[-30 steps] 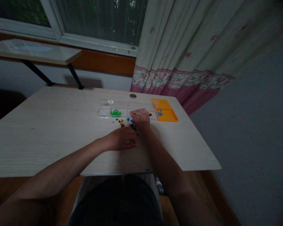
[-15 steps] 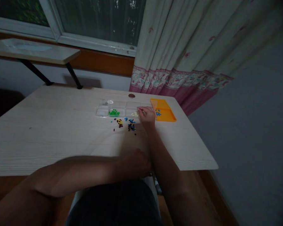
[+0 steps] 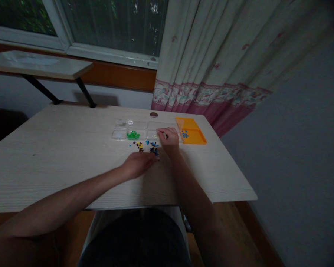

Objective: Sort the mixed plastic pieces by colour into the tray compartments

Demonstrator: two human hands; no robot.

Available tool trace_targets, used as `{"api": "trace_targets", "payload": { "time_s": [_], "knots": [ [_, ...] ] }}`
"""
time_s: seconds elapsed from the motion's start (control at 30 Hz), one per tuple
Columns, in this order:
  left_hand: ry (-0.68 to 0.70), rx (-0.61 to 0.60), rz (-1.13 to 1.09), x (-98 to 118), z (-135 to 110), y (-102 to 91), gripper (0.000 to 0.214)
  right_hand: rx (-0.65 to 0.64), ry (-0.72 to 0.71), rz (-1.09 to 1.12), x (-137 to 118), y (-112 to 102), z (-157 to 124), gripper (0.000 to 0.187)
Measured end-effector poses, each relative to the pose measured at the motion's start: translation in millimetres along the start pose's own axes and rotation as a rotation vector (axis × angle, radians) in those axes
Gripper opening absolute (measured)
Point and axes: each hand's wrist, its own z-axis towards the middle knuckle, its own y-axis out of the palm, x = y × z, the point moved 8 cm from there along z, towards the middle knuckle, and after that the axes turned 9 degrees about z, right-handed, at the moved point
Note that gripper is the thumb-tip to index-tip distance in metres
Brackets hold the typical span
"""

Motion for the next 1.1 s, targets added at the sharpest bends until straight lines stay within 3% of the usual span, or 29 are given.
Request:
{"api": "trace_targets", "payload": {
  "time_s": [0.1,0.2,0.33,0.5,0.8,1.1],
  "knots": [
    [-0.189,0.184,-0.411,-63,11,-19.4,0.045,-0.096,-0.046,0.033,-18,16,-4,0.016],
    [-0.278,0.334,-0.873,-93,13,-20.3,0.046,-0.195,-0.118,0.069,-41,31,-9,0.017],
    [-0.297,0.342,-1.098,-92,11,-13.7,0.048,-0.267,-0.186,0.093,-63,38,-14,0.021],
    [-0.393,0.308,-1.263,-96,6,-6.8,0.047,-0.3,-0.18,0.082,-71,36,-14,0.025],
    [-0.388,0.35,-1.255,-98,9,-5.5,0.046,-0.364,-0.176,-0.075,-71,44,-17,0.029],
    [-0.39,0.344,-1.205,-101,11,-2.5,0.048,-0.375,-0.183,-0.065,-70,43,-18,0.032]
  ]
}}
